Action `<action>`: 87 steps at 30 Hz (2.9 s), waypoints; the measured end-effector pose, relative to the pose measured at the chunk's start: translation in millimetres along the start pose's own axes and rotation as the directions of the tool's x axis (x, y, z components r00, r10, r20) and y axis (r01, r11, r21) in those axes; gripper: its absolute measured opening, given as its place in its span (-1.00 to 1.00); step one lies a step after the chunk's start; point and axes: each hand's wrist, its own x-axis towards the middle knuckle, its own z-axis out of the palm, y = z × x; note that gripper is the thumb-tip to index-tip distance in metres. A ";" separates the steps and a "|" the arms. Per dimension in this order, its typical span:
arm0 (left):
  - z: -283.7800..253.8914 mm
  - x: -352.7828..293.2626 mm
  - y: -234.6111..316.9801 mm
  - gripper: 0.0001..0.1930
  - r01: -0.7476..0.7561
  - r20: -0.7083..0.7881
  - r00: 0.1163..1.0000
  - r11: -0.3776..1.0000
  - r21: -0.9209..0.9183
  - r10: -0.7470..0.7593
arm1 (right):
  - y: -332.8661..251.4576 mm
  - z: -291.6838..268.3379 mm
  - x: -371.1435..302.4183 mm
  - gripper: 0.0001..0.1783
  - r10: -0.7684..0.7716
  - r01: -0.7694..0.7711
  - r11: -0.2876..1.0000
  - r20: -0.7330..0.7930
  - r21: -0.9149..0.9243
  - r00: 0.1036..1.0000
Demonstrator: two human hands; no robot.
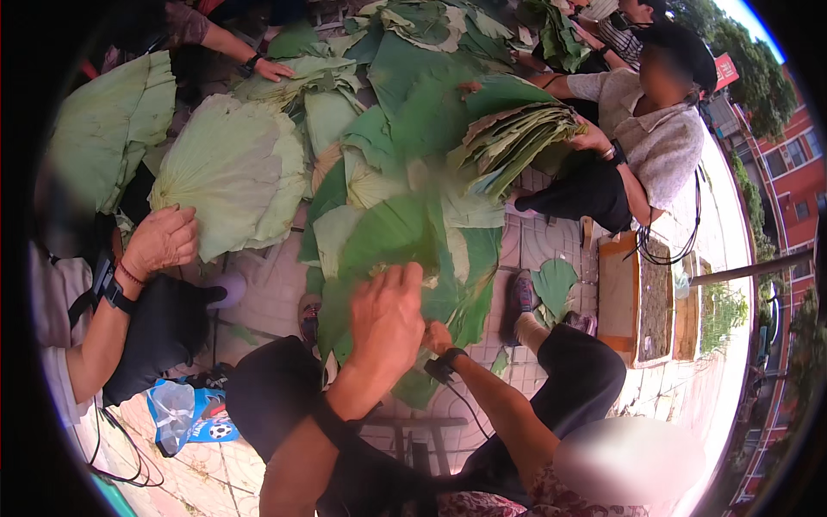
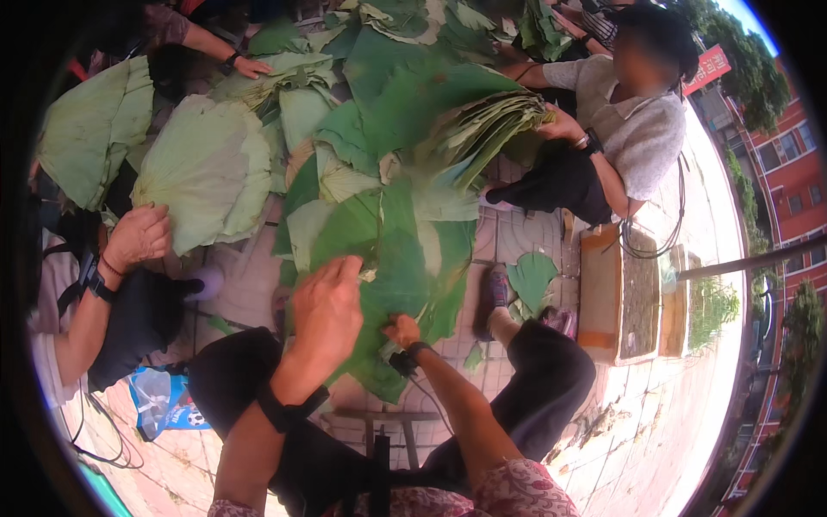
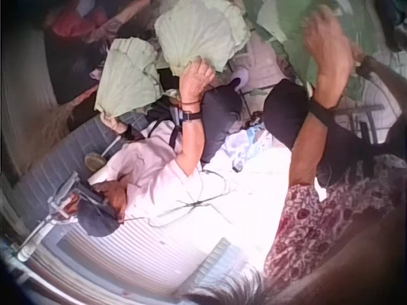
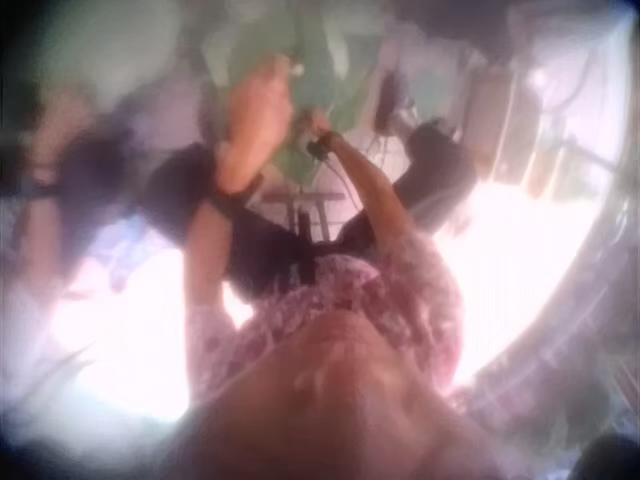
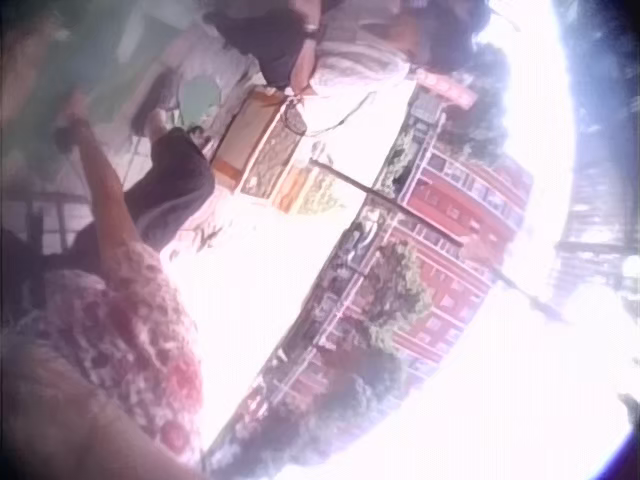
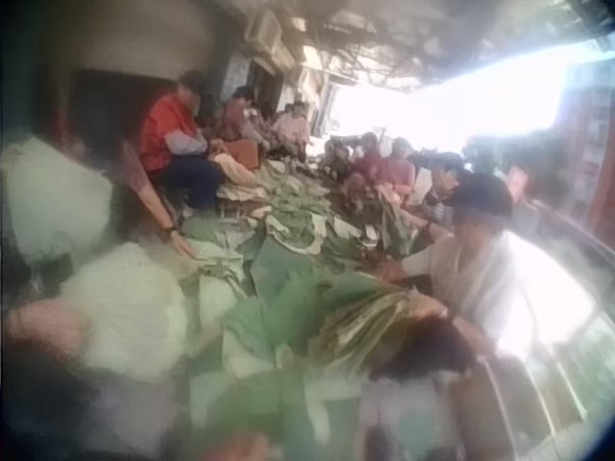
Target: The person sits on a low stool outdoors and repeatedly picks up large green leaves from a pile, folds them, and stacks them into a neat bundle. The person continues this repetitive folding and stacking process for the duration of the clip.
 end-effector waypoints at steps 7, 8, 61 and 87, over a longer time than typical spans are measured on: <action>-1.0 -4.1 2.7 -0.70 -0.007 0.051 0.999 1.000 0.011 0.007 | -11.5 -64.0 11.5 -0.54 0.024 -0.049 0.997 -0.338 -0.066 0.941; -1.2 -4.6 2.9 -0.69 -0.004 0.069 0.998 1.000 0.012 0.003 | -4.2 -70.5 17.1 -0.52 0.033 -0.073 0.992 -0.358 -0.099 0.933; 23.9 -5.3 8.3 -0.68 -0.053 0.073 0.996 0.984 0.170 0.041 | -214.5 -215.7 -113.3 -0.68 -0.024 0.089 0.447 -0.088 0.890 0.996; 70.5 14.9 31.6 -0.66 0.178 0.114 0.981 0.958 -0.226 -0.155 | -192.4 -266.1 -114.8 -0.52 0.017 0.004 0.286 -0.009 0.958 1.000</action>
